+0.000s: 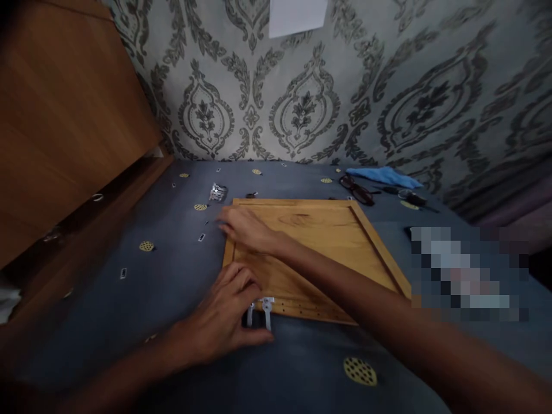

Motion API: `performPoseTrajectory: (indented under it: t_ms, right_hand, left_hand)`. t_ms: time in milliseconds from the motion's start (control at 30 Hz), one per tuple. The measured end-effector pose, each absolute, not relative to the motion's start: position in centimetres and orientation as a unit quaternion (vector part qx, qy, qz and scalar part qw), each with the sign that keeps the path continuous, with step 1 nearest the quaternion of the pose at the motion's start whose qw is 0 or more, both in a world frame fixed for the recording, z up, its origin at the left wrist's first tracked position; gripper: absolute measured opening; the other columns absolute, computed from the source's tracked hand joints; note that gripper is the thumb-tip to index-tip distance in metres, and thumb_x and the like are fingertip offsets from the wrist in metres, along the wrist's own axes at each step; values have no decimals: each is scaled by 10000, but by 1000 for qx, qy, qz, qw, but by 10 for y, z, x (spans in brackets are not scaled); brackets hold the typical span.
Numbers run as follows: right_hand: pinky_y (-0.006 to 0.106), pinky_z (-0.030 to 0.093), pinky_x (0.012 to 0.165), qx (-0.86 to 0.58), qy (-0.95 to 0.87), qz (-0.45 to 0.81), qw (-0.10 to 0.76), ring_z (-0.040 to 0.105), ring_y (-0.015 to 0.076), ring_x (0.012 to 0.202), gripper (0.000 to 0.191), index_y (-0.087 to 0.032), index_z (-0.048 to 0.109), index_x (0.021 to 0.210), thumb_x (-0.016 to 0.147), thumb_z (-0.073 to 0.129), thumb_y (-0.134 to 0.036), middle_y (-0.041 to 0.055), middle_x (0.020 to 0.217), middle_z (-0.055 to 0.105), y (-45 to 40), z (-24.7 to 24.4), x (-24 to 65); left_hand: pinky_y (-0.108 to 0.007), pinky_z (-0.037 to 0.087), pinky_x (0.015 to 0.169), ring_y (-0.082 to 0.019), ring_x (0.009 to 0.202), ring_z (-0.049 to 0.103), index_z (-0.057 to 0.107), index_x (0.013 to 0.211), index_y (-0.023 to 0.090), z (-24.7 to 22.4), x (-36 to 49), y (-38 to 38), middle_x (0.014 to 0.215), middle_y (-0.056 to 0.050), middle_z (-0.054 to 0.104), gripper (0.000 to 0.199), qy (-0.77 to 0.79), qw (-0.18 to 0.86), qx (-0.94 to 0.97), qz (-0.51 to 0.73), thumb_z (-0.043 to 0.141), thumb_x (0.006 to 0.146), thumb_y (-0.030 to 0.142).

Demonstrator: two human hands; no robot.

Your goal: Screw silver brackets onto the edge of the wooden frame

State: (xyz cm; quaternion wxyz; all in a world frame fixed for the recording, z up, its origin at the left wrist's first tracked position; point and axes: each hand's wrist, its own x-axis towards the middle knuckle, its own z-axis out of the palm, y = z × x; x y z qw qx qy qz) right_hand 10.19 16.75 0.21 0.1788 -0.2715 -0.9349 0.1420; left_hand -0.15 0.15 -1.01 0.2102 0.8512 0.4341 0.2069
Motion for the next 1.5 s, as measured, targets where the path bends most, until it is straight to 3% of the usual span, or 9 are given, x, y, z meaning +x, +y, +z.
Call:
performPoseTrajectory:
  t_ms: [67, 200, 1167, 1367, 1500]
  right_hand:
    - [459, 583, 954, -270, -943, 136, 141, 685, 223, 1084, 285, -166, 666, 1211, 998, 646, -354, 86, 1217, 695, 184, -5, 79]
    - [464, 592, 943, -267, -949, 132, 101, 671, 237, 1117, 368, -177, 629, 1292, 993, 652, -390, 103, 1304, 653, 203, -19, 55]
    - [462, 595, 936, -265, -947, 155, 92, 672, 239, 1113, 382, -176, 622, 1305, 991, 655, -390, 104, 1307, 650, 212, -30, 46]
    - [453, 595, 926, -297, -924, 176, 165, 675, 232, 1095, 366, -173, 631, 1282, 991, 654, -394, 100, 1282, 658, 203, -18, 53]
    - [352, 531, 856, -334, -878, 223, 259, 638, 180, 893, 235, -154, 655, 1050, 1032, 552, -365, 54, 988, 698, 177, -5, 89]
  left_hand:
    - [-482, 515, 993, -284, 1107, 527, 645, 1003, 182, -10, -2, 2, 1100, -80, 622, 457, 435, 209, 853, 201, 805, 821, 569]
    - [-479, 519, 979, -293, 1112, 533, 665, 1010, 157, -8, -2, 4, 1086, -94, 624, 512, 433, 205, 858, 185, 790, 816, 614]
    - [-473, 523, 977, -296, 1122, 540, 674, 999, 151, -7, -2, 4, 1094, -102, 637, 501, 436, 190, 860, 184, 796, 816, 601]
    - [-456, 522, 956, -286, 1085, 544, 664, 986, 148, -9, -4, 4, 1058, -99, 631, 467, 423, 171, 868, 195, 790, 835, 572]
    - [-467, 513, 953, -295, 1089, 532, 663, 949, 149, -12, -4, 2, 1065, -99, 629, 430, 413, 164, 870, 213, 865, 782, 489]
